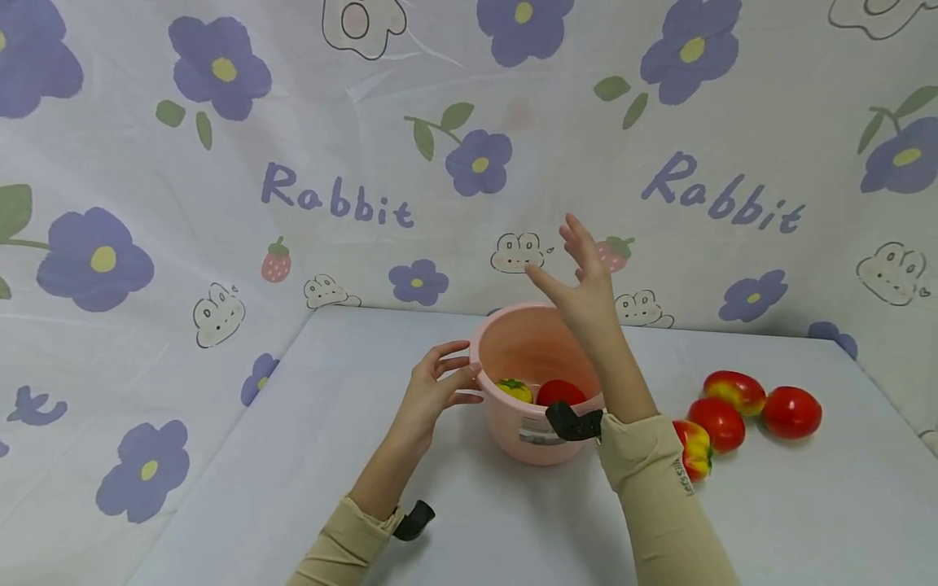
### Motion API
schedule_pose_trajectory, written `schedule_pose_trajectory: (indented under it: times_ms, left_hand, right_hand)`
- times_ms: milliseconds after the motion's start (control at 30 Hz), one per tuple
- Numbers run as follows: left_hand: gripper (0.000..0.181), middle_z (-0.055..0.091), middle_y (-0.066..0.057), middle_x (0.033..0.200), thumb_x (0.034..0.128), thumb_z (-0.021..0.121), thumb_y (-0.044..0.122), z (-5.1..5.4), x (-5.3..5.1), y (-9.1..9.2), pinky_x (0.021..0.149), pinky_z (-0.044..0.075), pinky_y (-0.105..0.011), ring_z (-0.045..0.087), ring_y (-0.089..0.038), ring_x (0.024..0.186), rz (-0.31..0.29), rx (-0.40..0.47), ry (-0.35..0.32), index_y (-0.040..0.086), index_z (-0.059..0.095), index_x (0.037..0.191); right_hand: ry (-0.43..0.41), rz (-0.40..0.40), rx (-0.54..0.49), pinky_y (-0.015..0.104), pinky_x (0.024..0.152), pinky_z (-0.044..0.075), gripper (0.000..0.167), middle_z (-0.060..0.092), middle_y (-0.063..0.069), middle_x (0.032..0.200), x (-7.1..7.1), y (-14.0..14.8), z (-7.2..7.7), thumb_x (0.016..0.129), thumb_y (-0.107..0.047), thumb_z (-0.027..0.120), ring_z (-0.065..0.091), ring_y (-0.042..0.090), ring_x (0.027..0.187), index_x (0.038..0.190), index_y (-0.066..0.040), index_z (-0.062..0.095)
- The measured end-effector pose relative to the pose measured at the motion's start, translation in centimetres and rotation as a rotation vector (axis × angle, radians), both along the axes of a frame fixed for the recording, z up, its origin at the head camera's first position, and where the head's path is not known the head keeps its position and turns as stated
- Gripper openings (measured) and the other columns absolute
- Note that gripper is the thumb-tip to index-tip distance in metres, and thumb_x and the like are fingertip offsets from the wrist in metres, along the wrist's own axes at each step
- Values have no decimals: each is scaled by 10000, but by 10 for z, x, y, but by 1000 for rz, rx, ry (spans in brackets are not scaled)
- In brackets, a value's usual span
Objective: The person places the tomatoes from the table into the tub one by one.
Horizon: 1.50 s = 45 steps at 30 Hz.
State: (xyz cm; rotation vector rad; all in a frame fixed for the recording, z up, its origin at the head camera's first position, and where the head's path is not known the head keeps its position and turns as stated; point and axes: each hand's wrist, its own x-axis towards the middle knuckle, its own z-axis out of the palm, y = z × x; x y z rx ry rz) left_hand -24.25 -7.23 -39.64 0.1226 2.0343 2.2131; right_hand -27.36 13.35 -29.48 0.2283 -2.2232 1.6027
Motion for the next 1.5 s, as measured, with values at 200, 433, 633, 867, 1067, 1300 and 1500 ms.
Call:
schedule_pose_trajectory:
  times_ms: [200,433,633,867,1067,1300,1500]
  left_hand:
    - [515,569,-179,1298,907,691,198,0,1,0,830,614,-370,712,-147,840,4,-4,-4,132,488,1376]
    - [521,579,-169,1294,899,702,199,0,0,1,819,617,-359,710,-144,837,4,9,-14,142,491,1372]
    - [520,575,-173,1301,902,697,188,1,0,1,797,620,-339,712,-144,830,5,16,-7,137,489,1376]
    - [510,573,-178,1303,909,688,190,1,0,2,807,619,-347,713,-142,834,4,4,2,130,487,1374]
    - [512,583,-168,1306,905,695,209,0,-1,2,816,617,-361,717,-145,838,15,-12,-7,146,492,1371]
    - [523,581,-171,1308,905,696,221,0,-1,2,800,619,-341,719,-148,840,13,-15,-3,141,488,1377]
    - [518,582,-177,1305,905,694,209,-1,-1,1,795,620,-346,719,-148,835,12,-8,-5,135,490,1376]
  right_hand:
    - [-5,-27,5,523,1231,228,772,346,27,1586,7,16,-9,908,-249,681,306,232,1480,1545,-297,247]
    - [0,-68,1,525,1226,238,780,359,39,1578,11,30,-21,901,-239,689,323,234,1473,1547,-260,253]
    - [8,-91,15,573,1211,239,785,351,54,1583,13,40,-30,898,-234,688,319,254,1475,1547,-279,250]
    - [-66,-129,-3,546,1222,230,827,315,24,1602,19,57,-42,895,-240,690,285,257,1489,1558,-296,199]
    - [-122,-176,-28,527,1232,217,822,304,16,1607,28,70,-53,901,-270,682,271,232,1498,1560,-296,192]
    - [-165,-236,-18,517,1228,229,816,320,14,1600,35,84,-66,902,-307,678,282,227,1495,1559,-303,194]
    - [-215,-261,-26,541,1220,223,824,299,20,1609,42,95,-80,911,-299,669,255,247,1505,1564,-310,166]
